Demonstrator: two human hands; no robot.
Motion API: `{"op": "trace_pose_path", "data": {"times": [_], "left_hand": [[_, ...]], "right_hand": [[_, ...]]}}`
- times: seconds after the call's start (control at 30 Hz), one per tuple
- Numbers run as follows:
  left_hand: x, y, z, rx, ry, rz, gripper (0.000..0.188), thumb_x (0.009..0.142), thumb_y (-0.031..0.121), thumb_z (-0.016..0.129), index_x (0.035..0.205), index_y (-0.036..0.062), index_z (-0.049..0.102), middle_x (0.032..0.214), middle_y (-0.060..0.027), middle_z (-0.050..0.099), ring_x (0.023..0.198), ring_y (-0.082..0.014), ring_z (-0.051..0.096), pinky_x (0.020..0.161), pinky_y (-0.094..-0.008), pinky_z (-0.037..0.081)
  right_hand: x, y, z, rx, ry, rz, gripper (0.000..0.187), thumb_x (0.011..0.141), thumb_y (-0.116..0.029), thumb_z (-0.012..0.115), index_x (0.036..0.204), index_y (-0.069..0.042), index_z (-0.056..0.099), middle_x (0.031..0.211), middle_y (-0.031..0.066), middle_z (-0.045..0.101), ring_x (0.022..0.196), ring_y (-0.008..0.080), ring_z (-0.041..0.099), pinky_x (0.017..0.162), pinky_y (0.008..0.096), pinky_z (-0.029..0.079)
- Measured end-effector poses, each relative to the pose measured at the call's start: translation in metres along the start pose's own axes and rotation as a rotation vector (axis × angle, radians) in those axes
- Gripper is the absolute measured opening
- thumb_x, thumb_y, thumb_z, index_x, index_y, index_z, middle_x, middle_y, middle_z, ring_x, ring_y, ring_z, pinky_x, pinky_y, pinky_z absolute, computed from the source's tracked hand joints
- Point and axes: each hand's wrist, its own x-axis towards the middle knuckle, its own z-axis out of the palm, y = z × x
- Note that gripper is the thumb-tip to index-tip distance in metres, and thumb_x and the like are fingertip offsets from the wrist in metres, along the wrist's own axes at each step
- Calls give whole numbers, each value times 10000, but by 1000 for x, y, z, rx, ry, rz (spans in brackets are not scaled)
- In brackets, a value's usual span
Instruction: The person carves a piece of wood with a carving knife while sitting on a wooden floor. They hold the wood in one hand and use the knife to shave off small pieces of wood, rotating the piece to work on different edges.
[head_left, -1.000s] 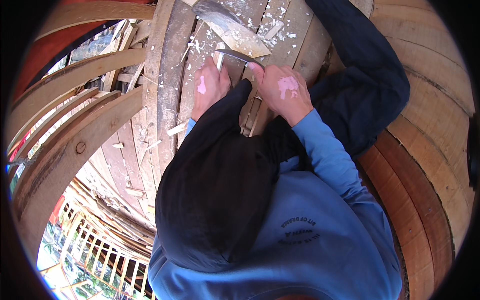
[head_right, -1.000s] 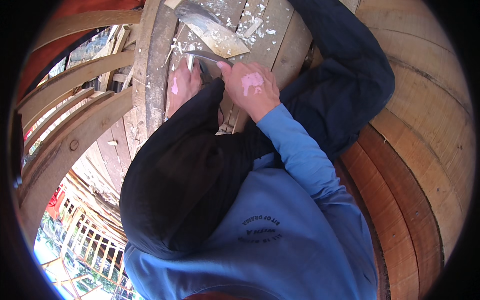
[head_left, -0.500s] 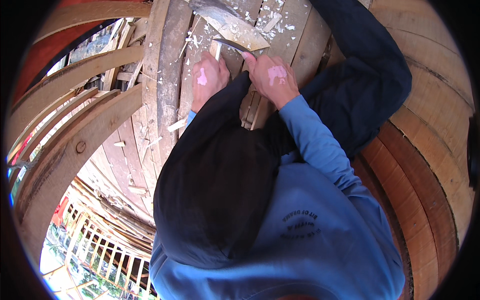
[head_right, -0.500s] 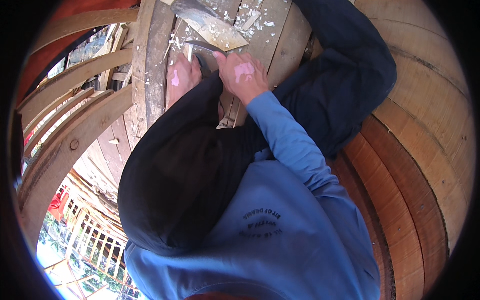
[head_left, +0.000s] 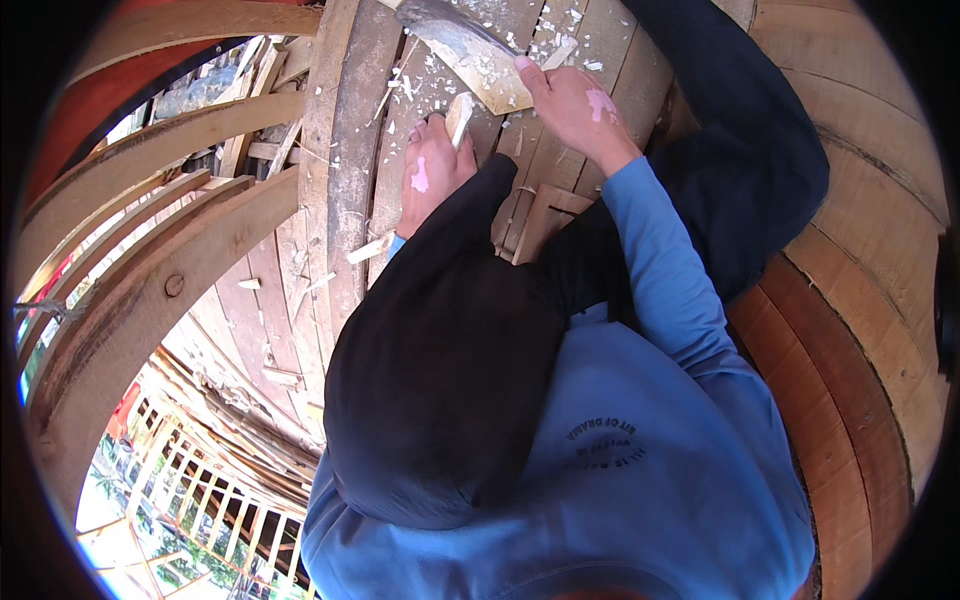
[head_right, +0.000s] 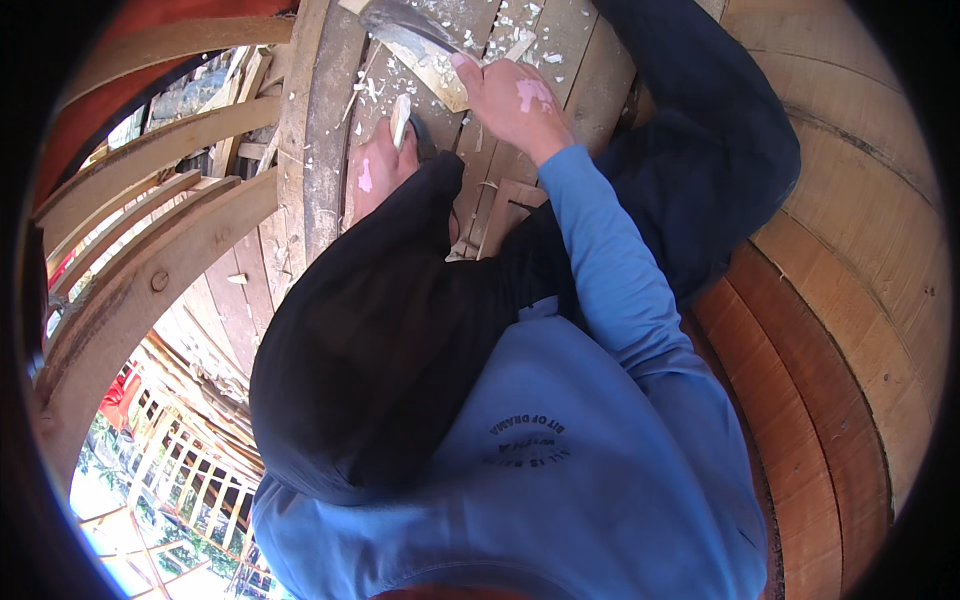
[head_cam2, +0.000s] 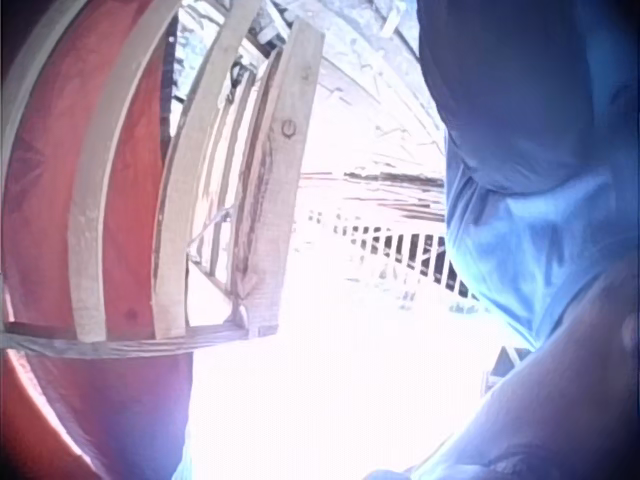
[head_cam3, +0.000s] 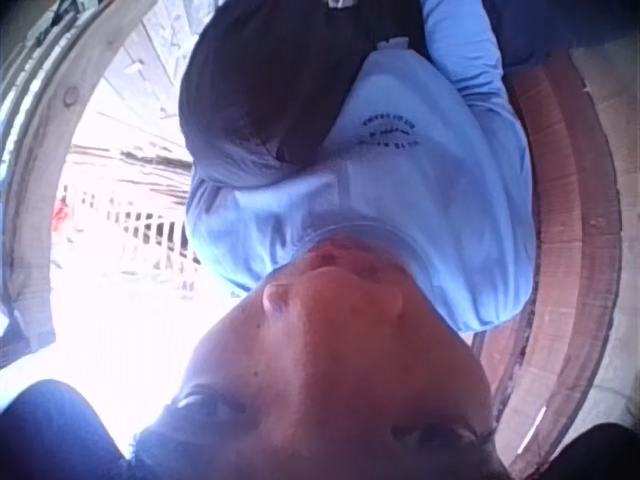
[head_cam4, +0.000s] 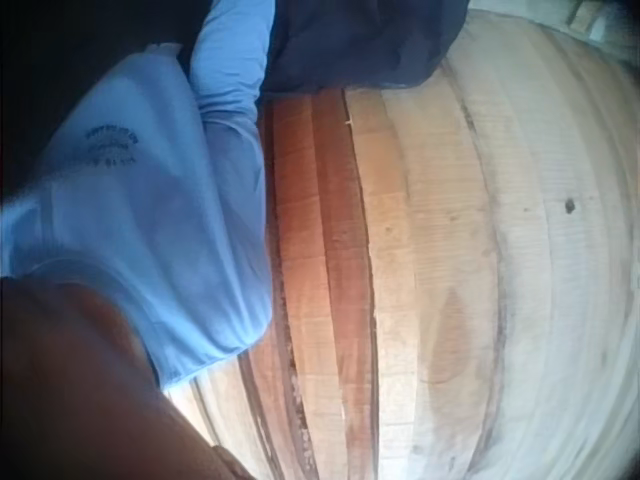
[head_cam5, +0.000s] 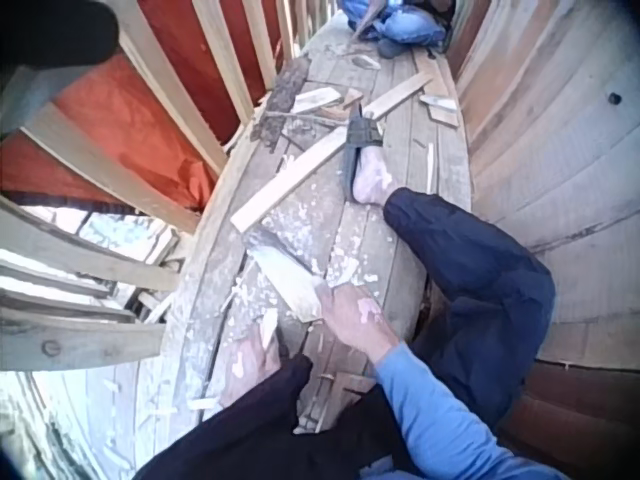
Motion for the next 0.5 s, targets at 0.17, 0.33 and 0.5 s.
{"op": "trace_pose_path", "data": {"times": [0.17, 0.33, 0.5], "left_hand": [[1, -6, 2, 1, -3, -8, 217, 854, 101, 646, 946, -63, 538, 855, -332, 613, 870, -523, 628, 780, -559, 496], [2, -4, 3, -54, -6, -40, 220, 863, 110, 648, 963, -59, 549, 855, -330, 626, 854, -521, 642, 767, -557, 506], [0, -6, 5, 30, -20, 11, 221, 869, 113, 651, 973, -59, 558, 871, -330, 640, 847, -518, 656, 747, -561, 516]], "right_hand": [[-38, 0, 9, -20, -108, -62, 684, 1059, -500, 434, 797, 83, 679, 828, 331, 650, 871, 505, 644, 846, 546, 496], [-58, 5, 14, -29, -120, -61, 646, 1058, -466, 459, 801, 80, 691, 804, 320, 647, 830, 514, 635, 809, 547, 501], [-68, 5, 11, -158, -52, -76, 672, 1079, -477, 414, 790, 65, 687, 808, 307, 654, 842, 509, 634, 825, 562, 495]]}}
